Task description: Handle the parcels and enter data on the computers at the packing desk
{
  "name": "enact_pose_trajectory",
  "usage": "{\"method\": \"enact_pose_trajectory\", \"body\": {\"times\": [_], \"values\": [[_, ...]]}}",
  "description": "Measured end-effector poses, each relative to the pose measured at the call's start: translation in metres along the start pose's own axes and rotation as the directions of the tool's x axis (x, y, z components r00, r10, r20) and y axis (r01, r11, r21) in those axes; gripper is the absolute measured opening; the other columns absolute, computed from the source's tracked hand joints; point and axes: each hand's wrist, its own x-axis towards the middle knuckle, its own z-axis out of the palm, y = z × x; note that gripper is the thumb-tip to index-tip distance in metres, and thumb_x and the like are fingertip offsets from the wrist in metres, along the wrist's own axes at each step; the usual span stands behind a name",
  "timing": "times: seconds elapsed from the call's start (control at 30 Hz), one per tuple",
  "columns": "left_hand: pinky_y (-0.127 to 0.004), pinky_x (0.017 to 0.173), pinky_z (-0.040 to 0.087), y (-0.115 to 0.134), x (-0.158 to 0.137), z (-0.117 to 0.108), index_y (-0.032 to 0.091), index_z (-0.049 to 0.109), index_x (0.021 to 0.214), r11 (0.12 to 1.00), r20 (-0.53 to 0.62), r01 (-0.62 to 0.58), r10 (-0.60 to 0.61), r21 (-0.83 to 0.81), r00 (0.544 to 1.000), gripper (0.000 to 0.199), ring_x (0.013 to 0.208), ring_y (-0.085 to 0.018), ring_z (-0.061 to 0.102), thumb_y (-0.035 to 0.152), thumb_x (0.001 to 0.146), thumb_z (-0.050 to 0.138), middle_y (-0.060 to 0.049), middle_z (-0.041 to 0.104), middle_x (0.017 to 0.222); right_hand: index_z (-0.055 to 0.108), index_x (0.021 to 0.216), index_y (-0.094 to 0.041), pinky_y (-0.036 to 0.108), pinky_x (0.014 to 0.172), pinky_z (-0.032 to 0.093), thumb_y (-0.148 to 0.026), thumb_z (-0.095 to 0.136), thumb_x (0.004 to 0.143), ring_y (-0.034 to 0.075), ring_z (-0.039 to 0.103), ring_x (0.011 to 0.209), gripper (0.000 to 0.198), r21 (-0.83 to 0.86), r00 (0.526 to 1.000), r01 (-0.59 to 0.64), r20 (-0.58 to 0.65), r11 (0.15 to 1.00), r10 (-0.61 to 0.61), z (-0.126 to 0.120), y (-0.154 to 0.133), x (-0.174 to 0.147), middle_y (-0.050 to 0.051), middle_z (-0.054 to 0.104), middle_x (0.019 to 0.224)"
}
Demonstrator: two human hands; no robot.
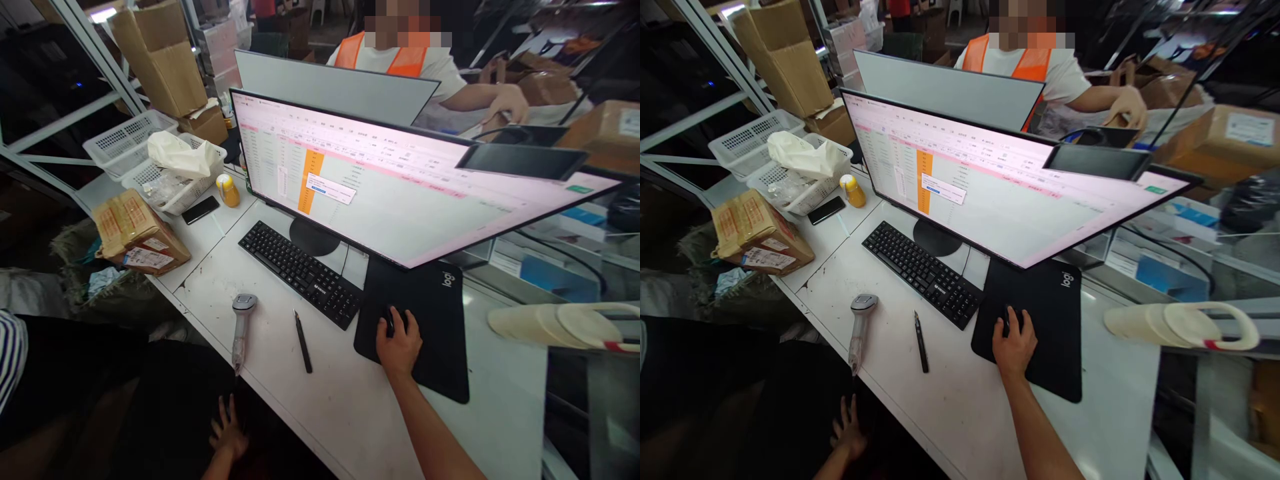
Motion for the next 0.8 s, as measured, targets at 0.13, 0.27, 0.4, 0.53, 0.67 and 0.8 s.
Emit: {"method": "enact_pose_trajectory", "body": {"times": [0.13, 0.27, 0.4, 0.53, 0.67, 0.8], "values": [[-0.063, 0.119, 0.034, 0.000, -0.001, -0.001, 0.036, 0.002, 0.169, 0.999, -0.008, -0.008, 0.008, -0.033, 1.000, 0.099, 0.160, -0.049, 0.020, 0.049, 0.092, 0.063, -0.005, -0.026, 0.174, 0.067, 0.135, -0.011, 0.053, 0.095, 0.049, -0.046, 0.049, 0.102, 0.039, 0.057, 0.128, 0.052, 0.004, 1.000, -0.013, 0.002, 1.000, 0.013, 0.000, 0.000, 0.000, 0.027, 0.056, 0.144], [-0.063, 0.116, 0.038, -0.002, -0.001, 0.001, 0.035, 0.002, 0.169, 0.998, -0.021, -0.024, 0.023, -0.053, 1.000, 0.092, 0.159, -0.048, 0.023, 0.041, 0.096, 0.057, -0.004, -0.026, 0.174, 0.068, 0.135, -0.010, 0.053, 0.096, 0.049, -0.047, 0.049, 0.102, 0.039, 0.057, 0.129, 0.053, 0.005, 1.000, -0.031, -0.007, 1.000, 0.031, 0.000, -0.001, 0.001, 0.027, 0.057, 0.145], [-0.064, 0.114, 0.039, -0.006, -0.001, 0.004, 0.034, 0.001, 0.170, 0.995, -0.036, -0.059, 0.057, -0.078, 0.998, 0.090, 0.157, -0.049, 0.026, 0.040, 0.096, 0.054, -0.002, -0.024, 0.175, 0.069, 0.135, -0.009, 0.052, 0.095, 0.050, -0.048, 0.050, 0.102, 0.039, 0.058, 0.130, 0.054, -0.009, 1.000, -0.026, -0.014, 1.000, 0.026, 0.000, -0.001, 0.002, 0.027, 0.057, 0.146], [-0.064, 0.113, 0.040, -0.011, -0.002, 0.003, 0.034, 0.003, 0.170, 0.993, -0.028, -0.089, 0.087, -0.082, 0.996, 0.089, 0.155, -0.049, 0.028, 0.045, 0.097, 0.052, -0.003, -0.023, 0.176, 0.069, 0.135, -0.010, 0.052, 0.096, 0.050, -0.048, 0.049, 0.103, 0.039, 0.058, 0.130, 0.054, -0.018, 1.000, -0.025, -0.007, 1.000, 0.025, -0.001, -0.001, 0.002, 0.027, 0.057, 0.146], [-0.061, 0.109, 0.044, -0.016, -0.001, 0.000, 0.037, 0.008, 0.170, 0.987, -0.036, -0.126, 0.123, -0.099, 0.992, 0.087, 0.149, -0.046, 0.040, 0.039, 0.095, 0.053, -0.003, -0.021, 0.177, 0.070, 0.134, -0.010, 0.051, 0.094, 0.050, -0.048, 0.049, 0.103, 0.039, 0.058, 0.130, 0.054, -0.018, 1.000, -0.020, -0.010, 1.000, 0.020, -0.001, -0.001, 0.002, 0.027, 0.058, 0.145], [-0.059, 0.108, 0.045, -0.017, 0.001, -0.002, 0.038, 0.012, 0.170, 0.981, -0.045, -0.158, 0.154, -0.114, 0.987, 0.085, 0.145, -0.042, 0.045, 0.033, 0.095, 0.052, -0.003, -0.018, 0.178, 0.069, 0.134, -0.009, 0.050, 0.092, 0.050, -0.048, 0.049, 0.103, 0.040, 0.059, 0.130, 0.054, -0.031, 1.000, -0.002, -0.023, 1.000, 0.001, -0.001, 0.001, 0.003, 0.027, 0.059, 0.145]]}}
